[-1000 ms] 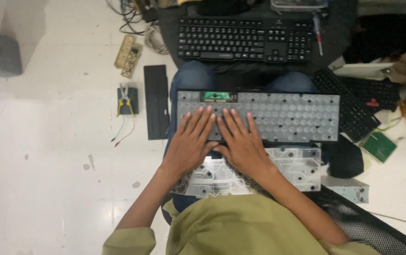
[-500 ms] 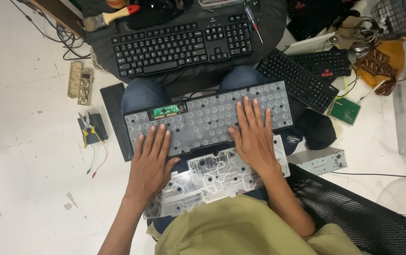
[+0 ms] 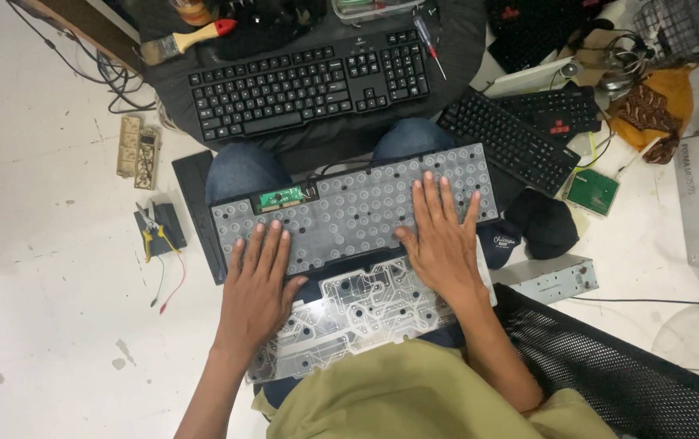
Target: Assembling the internal components of a computer keyboard and screwing on the back cover.
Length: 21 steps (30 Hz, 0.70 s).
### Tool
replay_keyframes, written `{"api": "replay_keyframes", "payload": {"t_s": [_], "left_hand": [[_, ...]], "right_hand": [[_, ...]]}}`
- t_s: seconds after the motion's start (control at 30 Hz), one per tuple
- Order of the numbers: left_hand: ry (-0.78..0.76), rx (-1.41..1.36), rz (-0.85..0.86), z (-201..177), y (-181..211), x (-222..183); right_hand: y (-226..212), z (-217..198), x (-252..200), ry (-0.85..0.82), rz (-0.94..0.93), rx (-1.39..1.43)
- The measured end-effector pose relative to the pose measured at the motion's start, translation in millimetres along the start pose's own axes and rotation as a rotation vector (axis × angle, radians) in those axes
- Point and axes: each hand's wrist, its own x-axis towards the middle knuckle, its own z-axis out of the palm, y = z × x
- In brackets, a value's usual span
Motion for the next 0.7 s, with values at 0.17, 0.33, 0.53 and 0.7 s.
{"api": "replay_keyframes", "payload": {"t_s": [0.17,0.33,0.53,0.7], "left_hand": [[-0.009,0.014,-0.006,-1.8,1.1,0.0],[-0.021,-0.011,-0.007,-6.5,2.1,-0.1],[0.024,-0.018,-0.014,-3.9,2.8,0.4],[0.109,-0.103,0.015,2.5,-2.8,-13.2]], "right_hand": [[0.4,-4.1,-0.2,-0.008,0.002,0.006],[0.3,-4.8,-0.5,-0.040,0.003,-0.001],[2.9,-11.3,2.7,-0.069,-0.012,0.040],[24.8,-39.8,3.2,-0.096,0.009,0.332]]}}
